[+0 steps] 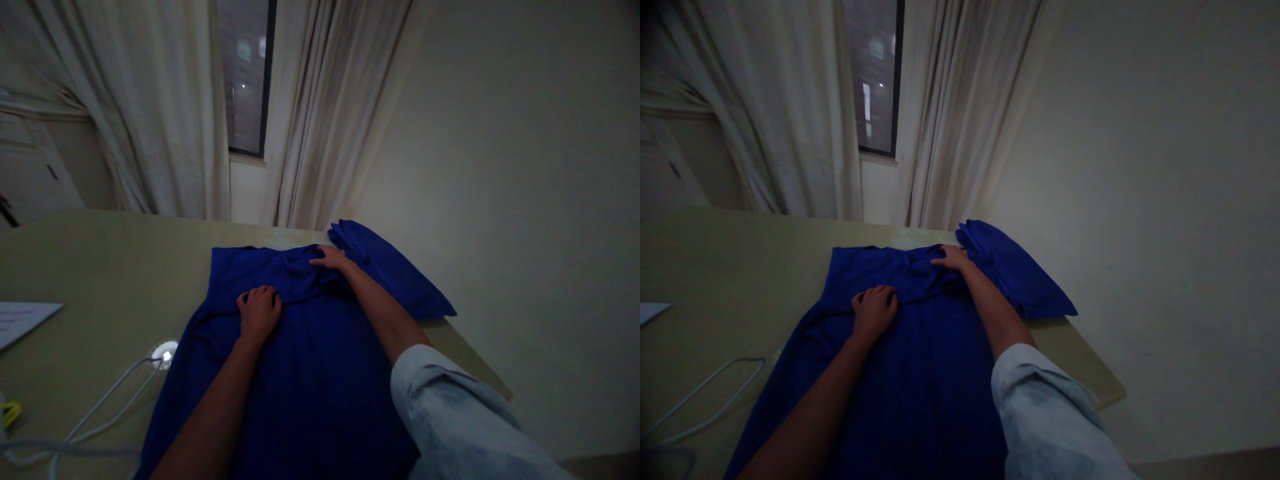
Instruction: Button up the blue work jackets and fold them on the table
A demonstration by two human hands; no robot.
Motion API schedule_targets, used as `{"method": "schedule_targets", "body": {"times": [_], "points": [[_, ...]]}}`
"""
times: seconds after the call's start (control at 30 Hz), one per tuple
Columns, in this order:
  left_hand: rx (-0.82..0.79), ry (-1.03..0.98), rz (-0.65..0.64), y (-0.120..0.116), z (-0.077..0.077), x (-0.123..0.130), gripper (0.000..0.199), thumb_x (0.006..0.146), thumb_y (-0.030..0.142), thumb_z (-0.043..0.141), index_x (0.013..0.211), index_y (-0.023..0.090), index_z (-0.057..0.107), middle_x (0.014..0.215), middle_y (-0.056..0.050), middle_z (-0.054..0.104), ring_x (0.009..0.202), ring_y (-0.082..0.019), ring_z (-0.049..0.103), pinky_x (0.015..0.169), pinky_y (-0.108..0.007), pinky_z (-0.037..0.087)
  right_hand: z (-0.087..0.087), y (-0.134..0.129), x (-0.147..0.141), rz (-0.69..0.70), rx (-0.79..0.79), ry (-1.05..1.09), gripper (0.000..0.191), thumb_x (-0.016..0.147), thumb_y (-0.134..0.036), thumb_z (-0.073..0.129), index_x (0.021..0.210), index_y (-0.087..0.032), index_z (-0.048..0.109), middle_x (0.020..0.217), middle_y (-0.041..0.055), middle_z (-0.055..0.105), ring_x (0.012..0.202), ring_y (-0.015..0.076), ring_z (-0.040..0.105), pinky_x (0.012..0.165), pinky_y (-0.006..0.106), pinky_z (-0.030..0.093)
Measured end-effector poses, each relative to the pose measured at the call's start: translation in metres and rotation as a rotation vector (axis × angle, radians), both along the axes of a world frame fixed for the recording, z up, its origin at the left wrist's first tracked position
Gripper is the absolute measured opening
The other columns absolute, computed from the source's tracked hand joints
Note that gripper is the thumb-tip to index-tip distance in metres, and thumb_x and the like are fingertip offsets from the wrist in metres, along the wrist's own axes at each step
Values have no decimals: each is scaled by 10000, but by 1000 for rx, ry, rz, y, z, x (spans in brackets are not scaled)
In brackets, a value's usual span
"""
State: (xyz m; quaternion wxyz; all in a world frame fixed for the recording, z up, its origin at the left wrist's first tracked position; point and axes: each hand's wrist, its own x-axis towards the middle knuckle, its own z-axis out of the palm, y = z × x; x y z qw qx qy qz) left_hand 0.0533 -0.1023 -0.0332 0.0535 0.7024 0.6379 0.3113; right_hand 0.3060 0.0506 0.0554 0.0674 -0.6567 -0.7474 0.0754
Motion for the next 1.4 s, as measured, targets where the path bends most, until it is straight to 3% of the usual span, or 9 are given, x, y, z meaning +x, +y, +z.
{"method": "schedule_targets", "body": {"times": [0.13,0.3,0.4,0.57,0.67,0.77,0.97,1.23,1.4], "points": [[1,-6,0,-1,1,0,237,970,267,491,1039,232,716,1175,-106,749,1123,-303,627,1055,-553,309,11,-25,68,-351,105,-59,647,725,-380,920,1269,-125,680,1427,267,595,1345,414,547,1110,572,404],[-1,-2,9,-1,4,3,260,975,271,477,1038,229,726,1161,-111,744,1110,-310,622,1049,-548,316,44,-54,126,-411,156,41,416,686,-60,824,1081,-165,748,1134,122,745,1097,261,679,981,326,480],[-11,14,3,-1,6,3,268,978,271,471,1046,230,727,1174,-113,743,1115,-314,614,1050,-550,314,91,-63,162,-529,361,85,444,860,-107,682,1302,-155,667,1288,162,682,1218,249,621,1048,327,428],[-75,61,13,0,6,2,297,986,288,456,1093,231,728,1232,-124,724,1156,-318,592,1048,-535,316,153,-70,207,-1124,853,148,916,855,-200,731,1606,-30,234,1588,385,274,1453,428,366,1134,572,332],[-103,74,21,1,6,2,307,988,290,446,1102,227,725,1249,-132,720,1162,-324,586,1039,-535,314,135,-68,174,-765,837,64,677,967,-203,593,1569,-82,308,1545,286,411,1405,330,439,1135,501,358],[-113,75,16,0,6,1,313,986,298,450,1116,230,726,1260,-136,721,1167,-331,582,1037,-539,311,75,-63,104,-249,287,25,391,1095,-322,408,1387,-96,534,1306,182,645,1176,241,618,1046,377,456],[-92,66,1,0,2,-3,319,988,318,443,1139,242,714,1307,-117,718,1192,-318,604,1058,-543,308,-32,-46,18,-224,10,-6,411,945,-418,732,1229,-131,654,1317,200,655,1139,308,680,956,384,536],[-68,49,-28,2,1,-2,303,975,309,450,1110,242,713,1311,-113,721,1203,-319,620,1079,-567,303,-2,-48,71,-266,217,55,407,1018,-387,588,1379,-201,573,1381,147,613,1223,287,636,1039,404,495],[-61,49,4,0,2,0,314,985,337,455,1147,227,701,1293,-131,725,1207,-331,606,1071,-581,296,16,-65,151,-878,346,312,529,1030,-542,542,1407,-171,537,1373,181,628,1285,296,600,1087,407,463]]}}
